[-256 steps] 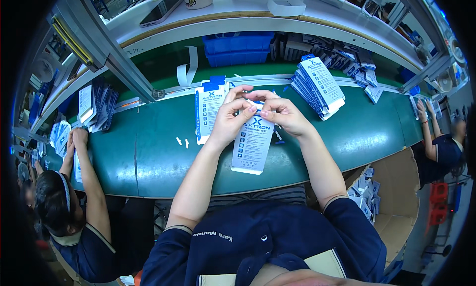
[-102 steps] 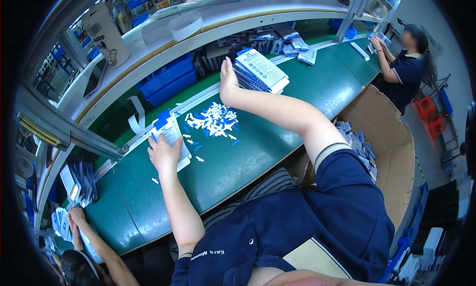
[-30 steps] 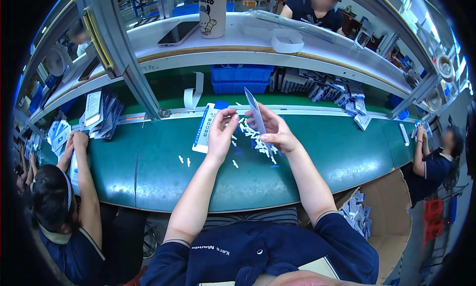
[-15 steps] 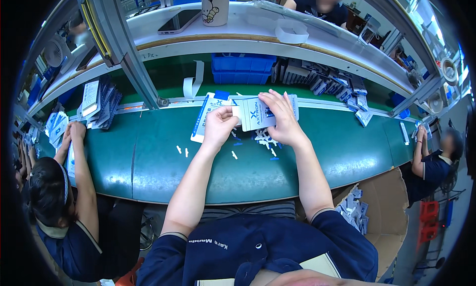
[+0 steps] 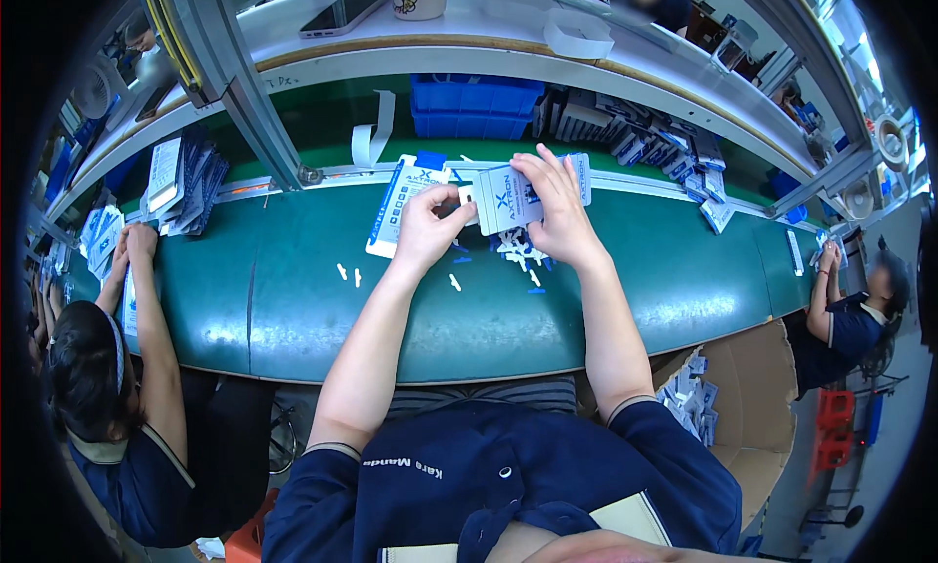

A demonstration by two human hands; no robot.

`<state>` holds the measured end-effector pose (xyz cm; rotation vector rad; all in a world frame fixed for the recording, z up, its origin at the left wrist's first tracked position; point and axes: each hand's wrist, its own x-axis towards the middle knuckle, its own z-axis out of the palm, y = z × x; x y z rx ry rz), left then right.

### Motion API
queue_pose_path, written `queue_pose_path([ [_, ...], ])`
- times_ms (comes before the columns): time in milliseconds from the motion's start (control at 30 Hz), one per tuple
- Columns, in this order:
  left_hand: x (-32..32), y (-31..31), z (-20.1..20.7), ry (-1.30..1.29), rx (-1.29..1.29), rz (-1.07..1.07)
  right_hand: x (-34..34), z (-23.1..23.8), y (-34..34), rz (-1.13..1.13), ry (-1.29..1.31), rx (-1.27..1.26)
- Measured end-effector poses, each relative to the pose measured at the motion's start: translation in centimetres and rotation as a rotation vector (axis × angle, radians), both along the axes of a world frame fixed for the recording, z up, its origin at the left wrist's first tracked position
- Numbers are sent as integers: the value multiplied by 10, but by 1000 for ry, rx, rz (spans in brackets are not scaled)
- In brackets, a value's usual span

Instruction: The person sits at a factory workstation and assembles small electronic components into white and blue packaging. They pick up small white plastic pieces from the table, insert them into the packaging slots, and then fold the packaging flaps to close them. The person stacks the completed packages on the table.

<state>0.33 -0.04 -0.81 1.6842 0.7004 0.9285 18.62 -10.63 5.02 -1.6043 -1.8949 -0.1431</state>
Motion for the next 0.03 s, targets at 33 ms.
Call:
queue_pose_path([
  [33, 2, -2, 1, -61, 35, -12, -1, 1, -1, 2, 19, -1],
])
